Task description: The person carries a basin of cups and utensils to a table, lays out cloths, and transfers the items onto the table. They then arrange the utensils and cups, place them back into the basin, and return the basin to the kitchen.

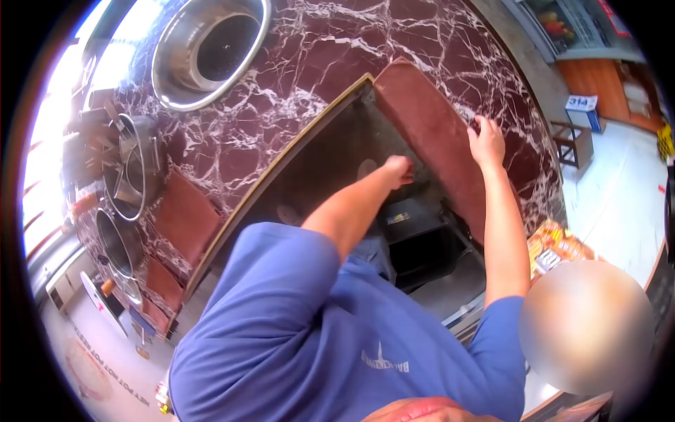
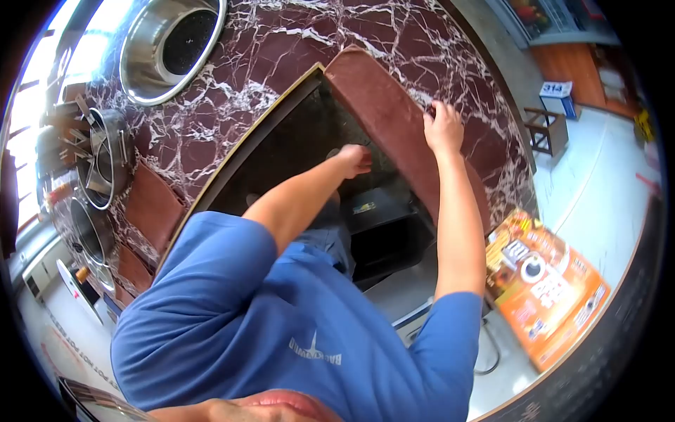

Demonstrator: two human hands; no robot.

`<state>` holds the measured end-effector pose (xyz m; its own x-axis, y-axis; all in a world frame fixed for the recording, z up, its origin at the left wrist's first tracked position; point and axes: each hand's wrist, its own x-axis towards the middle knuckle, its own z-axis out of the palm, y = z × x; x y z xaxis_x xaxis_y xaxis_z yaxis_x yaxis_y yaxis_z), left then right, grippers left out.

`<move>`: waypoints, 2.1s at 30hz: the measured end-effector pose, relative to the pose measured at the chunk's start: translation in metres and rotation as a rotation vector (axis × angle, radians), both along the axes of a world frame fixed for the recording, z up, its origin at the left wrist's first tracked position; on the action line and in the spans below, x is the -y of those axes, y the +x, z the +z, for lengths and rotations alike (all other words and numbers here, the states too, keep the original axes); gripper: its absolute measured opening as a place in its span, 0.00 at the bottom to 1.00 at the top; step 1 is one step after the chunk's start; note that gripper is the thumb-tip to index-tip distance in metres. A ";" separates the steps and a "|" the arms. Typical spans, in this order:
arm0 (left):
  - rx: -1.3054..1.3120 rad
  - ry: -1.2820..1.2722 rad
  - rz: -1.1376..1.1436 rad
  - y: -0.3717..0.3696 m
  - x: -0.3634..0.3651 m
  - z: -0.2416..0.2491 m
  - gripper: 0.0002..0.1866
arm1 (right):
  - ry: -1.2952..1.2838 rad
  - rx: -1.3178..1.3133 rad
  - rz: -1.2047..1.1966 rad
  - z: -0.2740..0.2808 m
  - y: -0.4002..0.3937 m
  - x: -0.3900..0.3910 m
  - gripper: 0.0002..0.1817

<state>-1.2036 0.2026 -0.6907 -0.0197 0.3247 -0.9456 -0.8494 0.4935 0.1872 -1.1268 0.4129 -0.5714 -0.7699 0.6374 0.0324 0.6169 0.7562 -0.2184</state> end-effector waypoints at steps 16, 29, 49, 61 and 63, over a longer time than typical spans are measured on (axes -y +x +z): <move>-0.046 0.139 0.321 0.005 0.041 0.060 0.02 | -0.716 -0.060 0.105 0.057 -0.019 -0.035 0.03; -1.590 0.290 0.272 -0.196 0.249 0.362 0.09 | -0.970 -0.492 0.475 0.270 -0.188 0.073 0.16; -2.152 -0.264 0.026 -0.284 0.316 0.485 0.12 | -0.412 -0.613 0.745 0.324 -0.364 0.143 0.09; -1.576 -0.023 0.052 -0.117 0.336 0.378 0.04 | -1.052 -0.155 0.802 0.249 -0.194 0.147 0.06; -1.477 -0.044 0.096 -0.108 0.332 0.335 0.07 | -1.063 -0.040 0.774 0.209 -0.188 0.146 0.06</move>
<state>-1.3113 -0.1294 -0.3559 -0.9692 0.2388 -0.0599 0.0630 0.4757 0.8773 -1.3151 0.2671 -0.3621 -0.9553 -0.2369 -0.1769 0.0835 0.3579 -0.9300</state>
